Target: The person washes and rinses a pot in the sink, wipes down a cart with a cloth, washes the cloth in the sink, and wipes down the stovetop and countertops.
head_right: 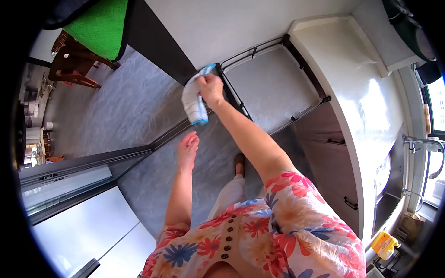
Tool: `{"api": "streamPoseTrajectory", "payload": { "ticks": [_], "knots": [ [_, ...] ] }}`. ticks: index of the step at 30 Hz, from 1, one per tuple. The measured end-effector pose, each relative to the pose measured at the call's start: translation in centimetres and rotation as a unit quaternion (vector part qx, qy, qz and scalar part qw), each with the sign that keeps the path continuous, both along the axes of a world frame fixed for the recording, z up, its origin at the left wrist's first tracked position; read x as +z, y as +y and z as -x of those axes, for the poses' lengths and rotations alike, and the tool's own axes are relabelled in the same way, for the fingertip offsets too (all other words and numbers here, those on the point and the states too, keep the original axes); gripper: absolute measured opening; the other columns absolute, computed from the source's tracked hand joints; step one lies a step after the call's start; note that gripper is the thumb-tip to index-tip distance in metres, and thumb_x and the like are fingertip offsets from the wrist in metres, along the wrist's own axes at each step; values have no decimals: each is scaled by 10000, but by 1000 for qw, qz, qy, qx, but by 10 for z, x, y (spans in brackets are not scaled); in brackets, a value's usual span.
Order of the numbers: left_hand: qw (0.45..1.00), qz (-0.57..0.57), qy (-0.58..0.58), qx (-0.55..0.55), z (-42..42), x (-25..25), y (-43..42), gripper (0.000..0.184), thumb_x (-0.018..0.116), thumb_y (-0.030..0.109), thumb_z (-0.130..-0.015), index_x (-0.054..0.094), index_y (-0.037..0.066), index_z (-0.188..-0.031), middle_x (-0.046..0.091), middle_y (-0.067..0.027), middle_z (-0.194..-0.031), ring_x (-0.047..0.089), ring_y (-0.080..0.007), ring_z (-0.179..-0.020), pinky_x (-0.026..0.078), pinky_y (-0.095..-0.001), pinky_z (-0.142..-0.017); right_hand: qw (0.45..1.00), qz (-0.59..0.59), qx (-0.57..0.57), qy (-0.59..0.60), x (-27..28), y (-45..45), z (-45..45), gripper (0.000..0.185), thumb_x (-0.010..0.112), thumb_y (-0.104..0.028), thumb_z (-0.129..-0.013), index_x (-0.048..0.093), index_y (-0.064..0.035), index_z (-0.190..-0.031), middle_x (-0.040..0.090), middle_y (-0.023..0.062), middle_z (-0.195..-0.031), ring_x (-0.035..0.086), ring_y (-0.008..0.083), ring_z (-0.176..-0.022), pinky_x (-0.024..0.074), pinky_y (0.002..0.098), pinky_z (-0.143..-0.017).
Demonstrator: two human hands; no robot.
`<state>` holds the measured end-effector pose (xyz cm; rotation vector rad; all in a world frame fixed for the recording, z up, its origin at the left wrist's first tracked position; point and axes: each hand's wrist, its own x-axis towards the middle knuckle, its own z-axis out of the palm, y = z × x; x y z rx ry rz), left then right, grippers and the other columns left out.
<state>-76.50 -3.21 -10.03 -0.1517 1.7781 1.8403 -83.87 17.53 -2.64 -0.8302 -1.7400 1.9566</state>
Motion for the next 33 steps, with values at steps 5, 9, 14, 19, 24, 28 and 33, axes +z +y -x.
{"api": "streamPoseTrajectory", "payload": {
  "ticks": [5,9,14,19,24,28,33],
  "knots": [
    [997,70,-43,5,-15,-2,-23,320,619,43,-790,558,-19,-1098,548,15,-832,465,-45,-699,353,-189,-562,999,-30,27,3,48,3,-11,248,594,-209,-815,608,19,-719,560,50,-598,511,110,-524,453,276,-480],
    [990,128,-64,-15,-20,-9,-38,329,611,63,-807,559,10,-1128,582,-39,-934,525,-95,-809,412,-213,-672,990,-133,31,-44,16,7,-10,287,592,-222,-837,593,25,-692,531,50,-565,455,96,-512,406,269,-480],
    [990,124,-60,-22,-20,-21,-47,328,598,66,-819,559,22,-1141,609,-74,-976,560,-121,-846,448,-225,-717,991,-124,27,-28,44,8,-10,335,613,-264,-823,572,31,-670,482,56,-509,420,114,-496,391,319,-492],
    [984,160,-53,-47,-16,-24,-48,330,588,74,-827,554,20,-1151,610,-86,-995,562,-121,-848,456,-235,-730,985,-140,20,-100,-5,16,-6,309,629,-230,-799,567,36,-655,483,25,-529,446,98,-526,385,295,-480],
    [992,120,-40,-15,-14,-28,-46,335,634,44,-785,567,-5,-1110,563,15,-849,474,-45,-714,360,-191,-593,998,-2,23,60,99,10,-5,292,597,-218,-808,587,50,-693,513,21,-581,455,79,-546,389,263,-485],
    [988,130,-77,-41,-11,-13,-41,358,639,66,-789,558,-2,-1131,582,0,-907,494,-53,-755,371,-193,-619,973,-49,23,224,215,-14,4,317,591,-243,-829,548,23,-661,500,28,-516,440,91,-469,366,289,-424],
    [987,133,-58,-69,-3,-6,-38,400,609,80,-811,512,7,-1192,567,-96,-1086,524,-144,-962,418,-269,-786,970,-216,-22,106,125,-15,9,266,567,-224,-797,570,22,-695,529,106,-552,496,162,-524,414,313,-493]
  ]
}}
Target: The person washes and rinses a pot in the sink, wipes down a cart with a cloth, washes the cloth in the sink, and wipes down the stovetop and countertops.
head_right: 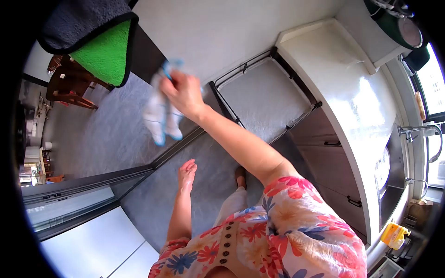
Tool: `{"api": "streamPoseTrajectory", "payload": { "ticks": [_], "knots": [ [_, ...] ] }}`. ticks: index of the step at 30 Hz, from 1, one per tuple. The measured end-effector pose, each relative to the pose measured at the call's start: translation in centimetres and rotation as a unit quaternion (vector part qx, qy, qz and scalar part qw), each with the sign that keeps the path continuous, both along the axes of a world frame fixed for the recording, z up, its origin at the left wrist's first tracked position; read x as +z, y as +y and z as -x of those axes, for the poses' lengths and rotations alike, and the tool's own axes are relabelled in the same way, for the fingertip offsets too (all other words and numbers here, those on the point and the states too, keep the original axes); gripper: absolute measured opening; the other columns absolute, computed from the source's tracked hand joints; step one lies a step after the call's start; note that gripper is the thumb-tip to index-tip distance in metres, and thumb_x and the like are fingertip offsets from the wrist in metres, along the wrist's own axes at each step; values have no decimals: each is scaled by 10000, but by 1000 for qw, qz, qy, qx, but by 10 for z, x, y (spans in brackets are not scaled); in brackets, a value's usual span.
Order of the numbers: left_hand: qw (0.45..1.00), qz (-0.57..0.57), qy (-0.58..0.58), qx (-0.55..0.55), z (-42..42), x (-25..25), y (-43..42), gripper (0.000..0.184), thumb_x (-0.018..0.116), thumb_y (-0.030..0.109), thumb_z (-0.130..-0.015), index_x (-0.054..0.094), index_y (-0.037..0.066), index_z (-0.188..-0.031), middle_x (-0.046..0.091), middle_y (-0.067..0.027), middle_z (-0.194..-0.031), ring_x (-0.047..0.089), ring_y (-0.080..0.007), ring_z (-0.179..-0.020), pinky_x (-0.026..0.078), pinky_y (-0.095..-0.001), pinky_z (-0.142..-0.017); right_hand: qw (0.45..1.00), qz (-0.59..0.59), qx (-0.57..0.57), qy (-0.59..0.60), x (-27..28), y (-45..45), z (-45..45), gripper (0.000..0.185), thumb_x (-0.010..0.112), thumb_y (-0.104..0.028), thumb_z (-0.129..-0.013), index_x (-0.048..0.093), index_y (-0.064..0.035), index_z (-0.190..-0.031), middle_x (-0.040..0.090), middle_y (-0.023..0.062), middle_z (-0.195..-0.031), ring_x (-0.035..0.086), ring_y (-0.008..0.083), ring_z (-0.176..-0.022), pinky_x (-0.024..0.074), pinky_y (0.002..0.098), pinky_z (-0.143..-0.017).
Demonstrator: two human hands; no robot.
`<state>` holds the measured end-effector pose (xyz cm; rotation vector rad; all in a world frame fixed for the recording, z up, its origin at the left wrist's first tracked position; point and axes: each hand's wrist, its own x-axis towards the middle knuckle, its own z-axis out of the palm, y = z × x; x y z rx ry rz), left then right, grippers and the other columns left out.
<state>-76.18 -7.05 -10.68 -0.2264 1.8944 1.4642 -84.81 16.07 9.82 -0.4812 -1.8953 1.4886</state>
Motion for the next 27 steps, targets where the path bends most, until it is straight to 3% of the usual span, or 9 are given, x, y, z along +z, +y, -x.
{"api": "streamPoseTrajectory", "payload": {
  "ticks": [1,5,10,14,15,16,17,21,27],
  "knots": [
    [1000,17,3,-10,0,8,2,411,589,76,-824,492,8,-1217,558,-136,-1146,532,-186,-1040,435,-302,-857,999,-9,-15,-41,-33,2,-4,258,549,-234,-776,571,7,-686,555,171,-579,544,265,-496,437,359,-508],
    [997,-61,-29,36,9,31,10,368,594,234,-833,548,78,-1163,584,-56,-1055,549,-147,-896,432,-277,-721,968,-51,46,-240,-135,15,-26,252,556,-256,-758,623,-14,-731,591,184,-635,608,318,-607,474,383,-573],
    [932,-302,-149,137,12,98,60,402,505,325,-882,515,50,-1176,564,-99,-1110,546,-211,-1001,459,-353,-823,944,-64,247,-211,-106,-15,-96,287,569,-305,-758,640,-26,-764,615,181,-702,607,313,-643,480,388,-618],
    [936,-323,-117,73,15,53,92,278,471,123,-898,516,-18,-1133,570,-131,-1099,567,-222,-986,471,-352,-848,874,-130,386,-265,-66,22,-149,281,571,-324,-785,656,-64,-850,630,138,-726,613,250,-638,489,351,-635],
    [948,-296,-107,54,6,70,104,239,505,55,-861,549,-20,-1084,592,-117,-1055,586,-200,-941,479,-318,-833,898,-98,360,-234,-73,51,-160,279,556,-313,-812,658,-69,-903,653,99,-773,628,195,-636,501,317,-598],
    [948,-296,-113,35,2,71,106,228,522,27,-832,569,-22,-1050,604,-110,-1018,592,-189,-916,480,-307,-818,877,116,305,-353,-40,91,-175,268,544,-270,-833,645,-60,-967,663,79,-817,639,152,-662,507,284,-559],
    [947,-299,-119,14,-3,71,109,220,539,0,-802,588,-24,-1015,616,-103,-982,597,-178,-892,481,-295,-803,907,187,224,-304,-46,141,-189,265,535,-249,-849,629,-37,-978,657,79,-817,645,164,-677,502,267,-529],
    [979,-155,-99,-92,-26,82,118,212,554,-10,-754,617,-23,-955,626,-75,-905,595,-153,-826,472,-272,-759,942,201,-196,-183,-19,335,-283,398,556,-410,-857,553,-19,-929,627,103,-728,642,194,-608,483,299,-463],
    [971,-56,-9,-233,-65,70,131,228,598,81,-768,626,8,-983,628,-37,-894,567,-109,-817,447,-240,-721,882,391,-239,-112,-55,521,-345,554,578,-487,-823,460,24,-1000,644,168,-741,644,235,-618,494,298,-475]
  ]
}}
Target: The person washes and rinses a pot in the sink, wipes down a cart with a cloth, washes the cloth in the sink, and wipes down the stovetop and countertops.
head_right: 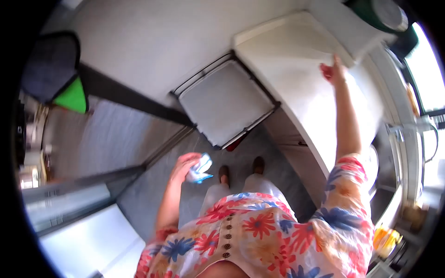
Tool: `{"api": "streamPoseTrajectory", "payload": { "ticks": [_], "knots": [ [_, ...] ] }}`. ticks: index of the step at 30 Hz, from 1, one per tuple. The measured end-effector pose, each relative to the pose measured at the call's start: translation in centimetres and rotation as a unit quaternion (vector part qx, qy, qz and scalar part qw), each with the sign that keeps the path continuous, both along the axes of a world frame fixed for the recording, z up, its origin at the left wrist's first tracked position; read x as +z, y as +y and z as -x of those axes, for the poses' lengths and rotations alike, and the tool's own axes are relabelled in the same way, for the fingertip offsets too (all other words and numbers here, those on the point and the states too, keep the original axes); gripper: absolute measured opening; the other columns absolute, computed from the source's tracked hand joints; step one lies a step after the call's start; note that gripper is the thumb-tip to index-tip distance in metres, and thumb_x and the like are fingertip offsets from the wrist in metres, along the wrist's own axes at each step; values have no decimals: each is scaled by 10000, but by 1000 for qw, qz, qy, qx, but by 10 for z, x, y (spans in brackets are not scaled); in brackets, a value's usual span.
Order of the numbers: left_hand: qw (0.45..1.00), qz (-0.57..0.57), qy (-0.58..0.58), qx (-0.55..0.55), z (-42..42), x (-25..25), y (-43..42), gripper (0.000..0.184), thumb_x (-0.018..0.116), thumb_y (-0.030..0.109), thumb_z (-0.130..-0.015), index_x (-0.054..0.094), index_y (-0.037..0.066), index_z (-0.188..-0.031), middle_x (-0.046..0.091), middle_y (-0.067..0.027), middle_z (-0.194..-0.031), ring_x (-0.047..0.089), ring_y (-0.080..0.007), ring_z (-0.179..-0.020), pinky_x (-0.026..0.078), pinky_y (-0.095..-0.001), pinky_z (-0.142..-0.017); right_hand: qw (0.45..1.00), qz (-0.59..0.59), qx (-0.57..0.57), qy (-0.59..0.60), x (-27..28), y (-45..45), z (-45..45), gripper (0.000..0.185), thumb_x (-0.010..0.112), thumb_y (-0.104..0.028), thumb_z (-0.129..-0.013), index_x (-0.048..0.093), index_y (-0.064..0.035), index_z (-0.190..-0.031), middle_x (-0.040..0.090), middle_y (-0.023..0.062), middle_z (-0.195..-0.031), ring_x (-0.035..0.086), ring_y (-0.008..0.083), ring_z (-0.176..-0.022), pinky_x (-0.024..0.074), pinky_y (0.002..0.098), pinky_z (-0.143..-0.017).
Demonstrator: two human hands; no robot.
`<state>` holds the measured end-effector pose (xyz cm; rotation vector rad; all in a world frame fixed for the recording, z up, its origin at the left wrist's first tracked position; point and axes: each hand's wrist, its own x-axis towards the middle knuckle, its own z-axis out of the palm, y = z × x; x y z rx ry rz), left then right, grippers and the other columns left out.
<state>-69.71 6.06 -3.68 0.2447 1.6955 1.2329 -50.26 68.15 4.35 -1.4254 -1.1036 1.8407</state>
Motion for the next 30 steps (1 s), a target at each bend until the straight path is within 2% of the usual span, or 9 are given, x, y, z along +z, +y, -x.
{"api": "streamPoseTrajectory", "payload": {
  "ticks": [3,8,10,14,15,18,21,25,30],
  "knots": [
    [998,38,45,-31,-10,-14,4,228,618,143,-796,625,14,-985,624,-21,-872,556,-96,-800,451,-240,-709,1000,-1,-24,-13,-12,45,27,523,594,-436,-828,441,24,-1025,645,177,-775,640,244,-622,517,307,-486],
    [988,-8,-46,144,1,-12,10,197,630,85,-772,632,11,-955,631,-30,-850,583,-112,-762,484,-252,-695,999,-32,10,-5,-23,74,30,265,559,-187,-846,485,26,-986,644,184,-798,640,235,-644,534,305,-519],
    [946,-84,-63,308,18,13,11,179,612,55,-771,628,3,-941,633,-63,-881,595,-148,-815,488,-273,-733,998,-57,12,-10,-12,57,17,199,540,-148,-846,509,23,-943,645,178,-790,637,225,-640,532,294,-521],
    [859,-245,27,449,80,49,29,167,542,15,-822,558,-26,-983,600,-123,-953,600,-207,-857,502,-324,-757,987,-147,44,-43,13,8,-25,149,520,-138,-856,546,9,-859,648,159,-771,627,196,-620,523,265,-513],
    [834,-282,23,473,97,54,42,153,554,-16,-806,552,-20,-959,595,-122,-947,599,-213,-853,505,-324,-754,969,-209,114,-70,19,-8,-38,149,522,-144,-862,547,3,-856,643,149,-747,620,182,-595,515,257,-489],
    [761,-295,102,569,143,38,80,185,610,-70,-718,553,-3,-881,586,-97,-852,580,-197,-787,494,-304,-712,930,-257,201,-170,49,-78,-42,210,515,-172,-884,560,16,-967,620,116,-665,592,144,-511,477,231,-406],
    [752,-210,115,614,152,5,96,225,660,-119,-668,541,18,-801,595,-106,-851,592,-213,-819,491,-320,-747,932,-227,263,-107,67,-169,-19,360,477,-145,-879,469,34,-1192,605,95,-630,574,130,-471,461,231,-375],
    [787,-130,84,597,157,-66,85,143,606,-45,-680,559,20,-798,570,-54,-752,554,-153,-693,464,-276,-630,914,-151,345,-153,55,-241,32,431,456,-99,-850,407,54,-1250,600,117,-635,576,150,-466,466,244,-390],
    [937,-20,134,322,135,-57,42,116,599,8,-691,602,20,-806,587,-45,-711,554,-135,-668,443,-251,-613,903,-103,385,-161,14,-274,86,496,474,-102,-836,341,70,-1282,604,128,-657,590,172,-494,478,266,-418]
  ]
}}
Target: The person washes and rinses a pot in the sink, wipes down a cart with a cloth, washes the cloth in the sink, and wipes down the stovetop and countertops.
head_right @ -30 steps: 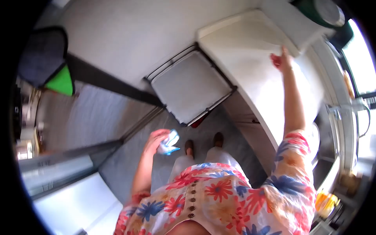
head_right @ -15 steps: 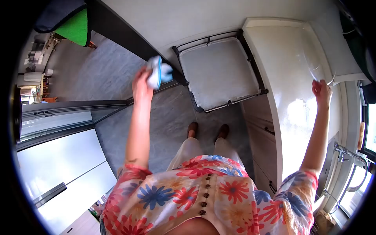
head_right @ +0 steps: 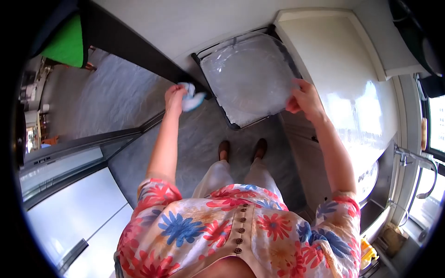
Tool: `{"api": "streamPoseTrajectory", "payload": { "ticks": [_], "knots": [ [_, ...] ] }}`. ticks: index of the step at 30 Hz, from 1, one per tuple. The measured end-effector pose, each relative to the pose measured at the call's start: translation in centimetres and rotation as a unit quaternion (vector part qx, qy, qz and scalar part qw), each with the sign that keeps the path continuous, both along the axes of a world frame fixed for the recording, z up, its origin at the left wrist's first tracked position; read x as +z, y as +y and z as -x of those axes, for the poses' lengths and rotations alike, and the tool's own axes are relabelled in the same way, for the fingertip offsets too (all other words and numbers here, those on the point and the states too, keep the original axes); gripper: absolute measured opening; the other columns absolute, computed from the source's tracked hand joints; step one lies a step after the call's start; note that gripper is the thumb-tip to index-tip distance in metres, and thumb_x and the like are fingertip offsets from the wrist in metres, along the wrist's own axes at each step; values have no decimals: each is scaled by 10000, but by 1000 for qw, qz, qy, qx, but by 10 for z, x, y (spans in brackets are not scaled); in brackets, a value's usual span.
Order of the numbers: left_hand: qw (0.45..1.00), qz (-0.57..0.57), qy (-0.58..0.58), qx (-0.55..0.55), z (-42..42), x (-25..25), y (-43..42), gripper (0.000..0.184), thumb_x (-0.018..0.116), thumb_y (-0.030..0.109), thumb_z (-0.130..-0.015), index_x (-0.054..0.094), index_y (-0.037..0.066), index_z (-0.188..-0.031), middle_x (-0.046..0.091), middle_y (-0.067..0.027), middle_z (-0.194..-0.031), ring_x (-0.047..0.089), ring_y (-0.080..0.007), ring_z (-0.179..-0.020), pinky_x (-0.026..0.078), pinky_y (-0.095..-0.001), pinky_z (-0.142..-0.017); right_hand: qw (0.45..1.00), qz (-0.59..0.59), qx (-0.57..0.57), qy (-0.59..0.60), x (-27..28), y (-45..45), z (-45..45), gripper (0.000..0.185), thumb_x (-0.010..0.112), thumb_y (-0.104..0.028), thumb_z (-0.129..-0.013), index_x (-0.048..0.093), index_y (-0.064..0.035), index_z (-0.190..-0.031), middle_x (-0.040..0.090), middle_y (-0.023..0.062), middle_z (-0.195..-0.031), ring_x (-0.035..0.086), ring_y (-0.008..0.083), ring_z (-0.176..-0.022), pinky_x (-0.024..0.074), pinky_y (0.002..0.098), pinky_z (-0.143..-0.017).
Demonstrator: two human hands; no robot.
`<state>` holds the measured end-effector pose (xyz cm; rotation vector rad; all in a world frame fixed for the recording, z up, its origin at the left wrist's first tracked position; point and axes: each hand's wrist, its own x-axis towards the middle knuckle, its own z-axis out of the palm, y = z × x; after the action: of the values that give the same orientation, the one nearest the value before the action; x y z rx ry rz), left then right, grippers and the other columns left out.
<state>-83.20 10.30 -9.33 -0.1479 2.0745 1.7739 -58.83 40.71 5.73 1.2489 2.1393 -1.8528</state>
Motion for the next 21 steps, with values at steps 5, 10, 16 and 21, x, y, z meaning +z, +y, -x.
{"api": "streamPoseTrajectory", "payload": {
  "ticks": [5,10,16,21],
  "knots": [
    [975,6,-133,-176,-42,14,-28,185,602,4,-675,603,28,-858,584,-22,-737,547,-111,-673,430,-238,-614,996,-7,57,-65,-24,4,9,554,509,-186,-854,305,72,-1299,605,105,-665,583,152,-491,452,254,-408],
    [942,-62,-173,-280,-67,24,-25,160,638,81,-760,607,31,-909,594,-20,-782,554,-89,-711,439,-218,-641,991,-62,58,-101,0,-5,5,532,537,-282,-858,402,62,-1241,600,74,-658,565,123,-486,427,234,-400],
    [915,-88,-165,-358,-80,48,-1,156,623,133,-812,599,32,-929,592,-5,-816,541,-67,-735,430,-207,-655,991,-63,-114,-14,-11,-28,-44,309,512,-236,-876,554,-2,-1073,592,57,-665,560,111,-490,436,229,-405],
    [857,-91,-225,-455,-112,46,0,182,633,87,-787,594,9,-946,602,-32,-840,563,-92,-757,459,-225,-692,991,57,-98,-71,-16,-107,-111,239,526,-138,-838,570,-20,-1042,616,64,-693,590,116,-526,471,237,-440]
  ]
}}
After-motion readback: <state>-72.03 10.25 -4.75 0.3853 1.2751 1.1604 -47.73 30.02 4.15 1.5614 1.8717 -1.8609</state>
